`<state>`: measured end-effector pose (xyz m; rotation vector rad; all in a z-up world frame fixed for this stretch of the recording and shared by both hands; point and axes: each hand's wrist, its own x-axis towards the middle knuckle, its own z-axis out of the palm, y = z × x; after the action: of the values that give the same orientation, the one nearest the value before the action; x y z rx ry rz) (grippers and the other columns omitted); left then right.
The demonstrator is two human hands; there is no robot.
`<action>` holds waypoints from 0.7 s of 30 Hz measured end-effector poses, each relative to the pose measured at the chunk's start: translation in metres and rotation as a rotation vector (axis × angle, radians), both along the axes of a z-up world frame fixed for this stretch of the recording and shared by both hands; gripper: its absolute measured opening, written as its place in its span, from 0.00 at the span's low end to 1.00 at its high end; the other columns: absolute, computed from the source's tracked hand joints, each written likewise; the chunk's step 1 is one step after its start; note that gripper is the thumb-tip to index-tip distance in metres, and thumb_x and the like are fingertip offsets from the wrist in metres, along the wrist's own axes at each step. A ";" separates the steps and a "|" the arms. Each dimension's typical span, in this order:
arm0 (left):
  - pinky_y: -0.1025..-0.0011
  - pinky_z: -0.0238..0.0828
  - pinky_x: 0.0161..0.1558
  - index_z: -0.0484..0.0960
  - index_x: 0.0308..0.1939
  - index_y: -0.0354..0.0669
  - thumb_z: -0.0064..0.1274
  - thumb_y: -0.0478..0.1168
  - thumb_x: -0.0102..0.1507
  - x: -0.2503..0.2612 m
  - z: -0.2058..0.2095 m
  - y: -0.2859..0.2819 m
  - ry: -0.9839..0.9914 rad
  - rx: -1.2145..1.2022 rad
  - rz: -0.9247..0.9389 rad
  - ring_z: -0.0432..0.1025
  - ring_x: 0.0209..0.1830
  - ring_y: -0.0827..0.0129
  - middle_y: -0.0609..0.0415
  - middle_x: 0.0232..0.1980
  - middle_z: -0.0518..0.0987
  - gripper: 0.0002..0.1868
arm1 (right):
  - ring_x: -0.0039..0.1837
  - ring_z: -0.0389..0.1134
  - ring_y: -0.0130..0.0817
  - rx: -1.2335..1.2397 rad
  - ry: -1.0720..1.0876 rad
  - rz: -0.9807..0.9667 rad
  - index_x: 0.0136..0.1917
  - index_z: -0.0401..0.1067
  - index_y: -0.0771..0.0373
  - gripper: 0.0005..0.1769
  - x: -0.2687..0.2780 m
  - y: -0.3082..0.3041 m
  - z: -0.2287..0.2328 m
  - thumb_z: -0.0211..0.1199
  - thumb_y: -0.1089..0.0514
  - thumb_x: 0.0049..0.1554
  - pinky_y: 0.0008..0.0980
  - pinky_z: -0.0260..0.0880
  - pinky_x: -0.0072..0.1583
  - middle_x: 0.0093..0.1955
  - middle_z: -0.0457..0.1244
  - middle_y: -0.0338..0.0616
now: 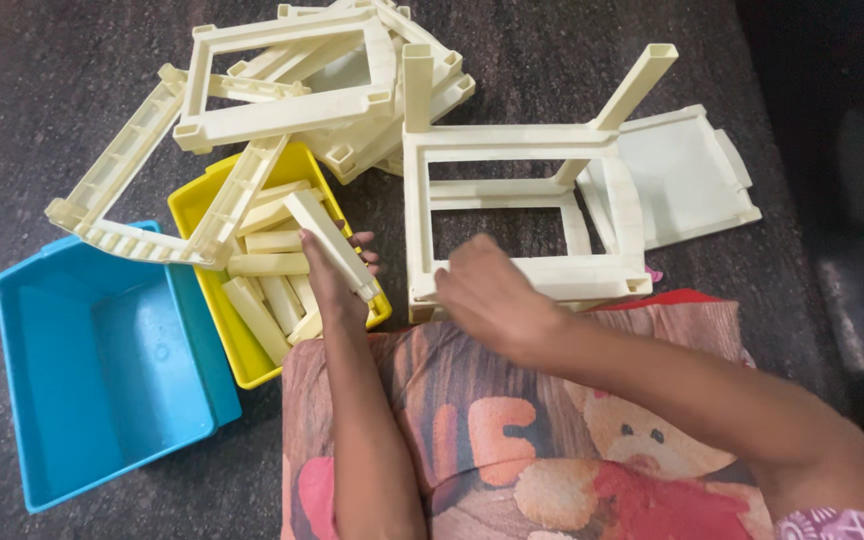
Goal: The person wipes cream-colored plastic frames and flat panels with a pink cloth, then assembles them into a rectangular frame structure by inserting short plastic legs and connecting bars. The assembled frame is placed on the floor next to other parts.
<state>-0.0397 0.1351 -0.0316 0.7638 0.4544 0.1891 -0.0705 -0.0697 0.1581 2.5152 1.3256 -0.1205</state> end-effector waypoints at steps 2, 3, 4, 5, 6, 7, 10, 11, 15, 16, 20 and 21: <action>0.69 0.73 0.25 0.69 0.60 0.41 0.29 0.71 0.69 0.000 -0.001 0.000 -0.002 0.015 -0.013 0.73 0.25 0.65 0.42 0.40 0.81 0.39 | 0.47 0.69 0.37 -0.162 0.031 0.029 0.37 0.80 0.51 0.11 0.001 0.027 0.002 0.58 0.57 0.57 0.39 0.61 0.53 0.37 0.68 0.39; 0.69 0.73 0.26 0.69 0.61 0.40 0.29 0.71 0.69 0.000 -0.002 0.000 0.003 0.023 -0.013 0.73 0.25 0.65 0.42 0.40 0.81 0.38 | 0.46 0.70 0.36 -0.216 0.016 0.074 0.36 0.80 0.50 0.11 0.002 0.038 0.002 0.58 0.56 0.56 0.39 0.61 0.52 0.36 0.69 0.38; 0.69 0.73 0.26 0.69 0.61 0.40 0.29 0.70 0.69 0.001 -0.003 -0.001 0.008 0.030 -0.015 0.73 0.26 0.65 0.42 0.40 0.81 0.38 | 0.45 0.70 0.36 -0.272 0.003 0.117 0.36 0.80 0.50 0.10 0.003 0.047 0.002 0.59 0.55 0.55 0.38 0.60 0.51 0.35 0.69 0.37; 0.69 0.73 0.27 0.69 0.61 0.40 0.29 0.70 0.69 0.001 -0.004 -0.001 0.009 0.025 -0.019 0.73 0.26 0.65 0.43 0.40 0.81 0.38 | 0.44 0.70 0.35 -0.288 0.013 0.133 0.36 0.80 0.50 0.10 0.005 0.054 0.002 0.59 0.54 0.55 0.38 0.60 0.51 0.35 0.69 0.36; 0.69 0.73 0.27 0.69 0.61 0.40 0.29 0.70 0.69 0.002 -0.005 -0.001 0.009 0.018 -0.024 0.73 0.26 0.65 0.43 0.40 0.81 0.38 | 0.44 0.70 0.34 -0.305 0.023 0.149 0.37 0.79 0.51 0.09 0.008 0.060 0.001 0.59 0.54 0.56 0.38 0.60 0.51 0.36 0.69 0.36; 0.69 0.73 0.27 0.69 0.61 0.40 0.29 0.70 0.69 0.003 -0.006 -0.002 0.010 0.011 -0.029 0.73 0.26 0.66 0.44 0.40 0.81 0.38 | 0.43 0.70 0.33 -0.323 0.032 0.164 0.37 0.79 0.51 0.09 0.010 0.062 0.000 0.59 0.54 0.56 0.38 0.59 0.51 0.36 0.70 0.36; 0.69 0.73 0.28 0.69 0.61 0.40 0.30 0.70 0.69 0.006 -0.004 -0.003 0.001 0.001 -0.040 0.73 0.27 0.66 0.44 0.39 0.80 0.38 | 0.43 0.70 0.35 -0.315 0.035 0.155 0.37 0.80 0.50 0.12 0.013 0.063 -0.008 0.58 0.55 0.58 0.36 0.60 0.50 0.35 0.70 0.34; 0.70 0.73 0.29 0.69 0.61 0.39 0.31 0.69 0.69 0.006 -0.001 -0.003 -0.030 -0.031 -0.043 0.73 0.28 0.66 0.44 0.39 0.80 0.37 | 0.44 0.70 0.35 -0.272 0.014 0.155 0.36 0.80 0.50 0.11 0.014 0.061 -0.011 0.58 0.55 0.57 0.36 0.59 0.51 0.35 0.69 0.35; 0.68 0.74 0.35 0.69 0.62 0.36 0.36 0.66 0.72 0.001 0.018 -0.009 -0.212 -0.177 -0.049 0.74 0.32 0.63 0.44 0.40 0.78 0.35 | 0.46 0.69 0.35 -0.046 -0.117 0.162 0.36 0.79 0.52 0.09 0.013 0.049 -0.023 0.61 0.54 0.55 0.36 0.60 0.52 0.36 0.69 0.38; 0.68 0.75 0.37 0.69 0.62 0.36 0.37 0.65 0.73 -0.002 0.026 -0.011 -0.271 -0.221 -0.049 0.74 0.34 0.62 0.44 0.41 0.78 0.35 | 0.47 0.69 0.34 0.023 -0.161 0.167 0.37 0.80 0.53 0.08 0.012 0.045 -0.024 0.61 0.54 0.55 0.35 0.60 0.52 0.37 0.69 0.39; 0.64 0.75 0.47 0.69 0.63 0.37 0.35 0.62 0.74 -0.019 0.072 -0.018 -0.438 -0.225 -0.062 0.74 0.42 0.60 0.45 0.44 0.77 0.31 | 0.51 0.71 0.42 0.726 0.023 0.063 0.51 0.77 0.57 0.20 0.015 0.030 -0.012 0.64 0.41 0.54 0.43 0.65 0.58 0.47 0.71 0.43; 0.63 0.74 0.51 0.69 0.65 0.37 0.35 0.61 0.76 -0.025 0.084 -0.022 -0.496 -0.202 -0.070 0.73 0.46 0.59 0.44 0.47 0.77 0.31 | 0.53 0.72 0.43 0.848 0.114 -0.014 0.58 0.76 0.57 0.23 0.017 0.023 -0.007 0.65 0.39 0.58 0.44 0.66 0.59 0.50 0.72 0.42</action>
<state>-0.0643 0.1129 0.0529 0.5093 -0.0247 0.2548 -0.0531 -0.0467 0.1508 3.2302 1.6525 0.3847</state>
